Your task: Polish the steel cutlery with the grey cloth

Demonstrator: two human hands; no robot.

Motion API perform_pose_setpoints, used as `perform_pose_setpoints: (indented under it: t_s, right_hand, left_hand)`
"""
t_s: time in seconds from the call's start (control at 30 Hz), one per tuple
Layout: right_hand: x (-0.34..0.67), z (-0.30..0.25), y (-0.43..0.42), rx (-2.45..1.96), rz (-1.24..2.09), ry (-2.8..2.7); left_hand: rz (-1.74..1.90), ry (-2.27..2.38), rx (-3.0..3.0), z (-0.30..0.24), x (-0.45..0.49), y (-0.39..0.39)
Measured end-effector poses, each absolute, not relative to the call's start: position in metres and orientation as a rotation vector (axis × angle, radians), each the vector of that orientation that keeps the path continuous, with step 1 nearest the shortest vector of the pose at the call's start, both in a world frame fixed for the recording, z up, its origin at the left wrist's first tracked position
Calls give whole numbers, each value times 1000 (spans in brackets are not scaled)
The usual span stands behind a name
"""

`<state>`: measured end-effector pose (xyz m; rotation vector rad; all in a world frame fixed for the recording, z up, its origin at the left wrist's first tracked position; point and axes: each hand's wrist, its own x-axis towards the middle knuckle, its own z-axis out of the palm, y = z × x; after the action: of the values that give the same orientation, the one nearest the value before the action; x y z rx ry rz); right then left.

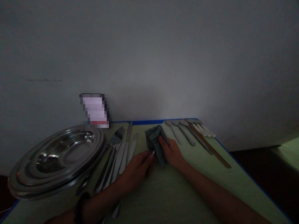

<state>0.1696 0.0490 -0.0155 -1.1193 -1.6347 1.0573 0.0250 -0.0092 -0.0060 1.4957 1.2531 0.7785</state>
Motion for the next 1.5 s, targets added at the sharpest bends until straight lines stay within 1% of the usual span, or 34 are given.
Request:
perform_pose_setpoints:
  t_s: [0.13, 0.23, 0.33, 0.53, 0.6, 0.77, 0.87, 1.0, 1.2, 1.33, 1.5]
  right_hand:
    - [170, -15, 49, -1119, 1095, -1502]
    - [171, -14, 51, -1230, 1040, -1350]
    - [172, -13, 55, -1303, 1056, -1229]
    - [170, -17, 58, -1354, 1041, -1088]
    - [171, -22, 59, -1320, 1079, -1119]
    - [179, -42, 69, -1066, 1086, -1105]
    - [181, -48, 73, -1052, 1083, -1099]
    - [180, -38, 70, -1069, 1012, -1218]
    - [173, -16, 60, -986, 1095, -1378]
    - [172, -17, 61, -988, 1172, -1369]
    - [174, -19, 61, -1087, 1155, -1326]
  left_hand:
    - [775, 1255, 1497, -2, 27, -10]
    - [722, 1248, 1548, 2, 26, -12]
    - [675, 1241, 1660, 4, 24, -15]
    - [720, 1226, 1604, 3, 23, -16]
    - [748, 1203, 1566, 1, 24, -16]
    - [776, 1199, 1475, -5, 24, -16]
    - [796, 1190, 1416, -7, 24, -16]
    - [775, 1204, 1426, -5, 24, -15]
    - [721, 1276, 1577, 0, 25, -16]
    - [678, 1295, 1632, 2, 24, -16]
    - [685, 1279, 1639, 5, 24, -16]
